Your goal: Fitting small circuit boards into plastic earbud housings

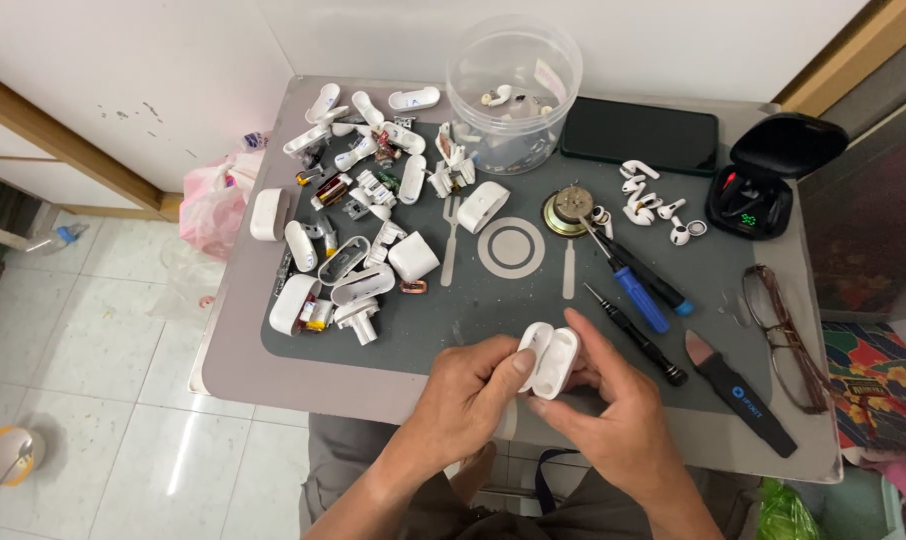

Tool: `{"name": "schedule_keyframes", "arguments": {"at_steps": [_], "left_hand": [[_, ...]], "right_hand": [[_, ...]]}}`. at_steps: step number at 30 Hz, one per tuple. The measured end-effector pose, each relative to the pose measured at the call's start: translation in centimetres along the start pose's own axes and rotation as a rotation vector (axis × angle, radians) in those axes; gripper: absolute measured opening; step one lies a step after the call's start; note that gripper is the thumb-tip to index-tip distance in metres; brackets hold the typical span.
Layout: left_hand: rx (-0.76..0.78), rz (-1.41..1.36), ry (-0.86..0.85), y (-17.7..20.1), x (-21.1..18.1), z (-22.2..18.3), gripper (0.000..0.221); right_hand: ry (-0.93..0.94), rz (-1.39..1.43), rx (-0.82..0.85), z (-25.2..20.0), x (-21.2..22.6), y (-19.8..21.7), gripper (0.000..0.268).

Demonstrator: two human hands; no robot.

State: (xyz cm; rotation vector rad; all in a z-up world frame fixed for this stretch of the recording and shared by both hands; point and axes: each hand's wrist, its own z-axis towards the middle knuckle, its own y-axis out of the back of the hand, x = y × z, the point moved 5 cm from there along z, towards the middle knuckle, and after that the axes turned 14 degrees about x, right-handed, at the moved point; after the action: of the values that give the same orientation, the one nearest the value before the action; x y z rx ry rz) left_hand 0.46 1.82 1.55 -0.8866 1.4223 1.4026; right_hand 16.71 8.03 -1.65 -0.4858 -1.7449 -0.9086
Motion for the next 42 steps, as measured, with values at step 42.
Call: {"name": "schedule_keyframes", "arguments": {"at_steps": [42], "left_hand": [[-0.054,-0.128,0.062,-0.3,0.1,0.2,0.032]], "right_hand": [[0.139,0.060,-0.018,-0.1,-1.3,0.0,0.076]]}}
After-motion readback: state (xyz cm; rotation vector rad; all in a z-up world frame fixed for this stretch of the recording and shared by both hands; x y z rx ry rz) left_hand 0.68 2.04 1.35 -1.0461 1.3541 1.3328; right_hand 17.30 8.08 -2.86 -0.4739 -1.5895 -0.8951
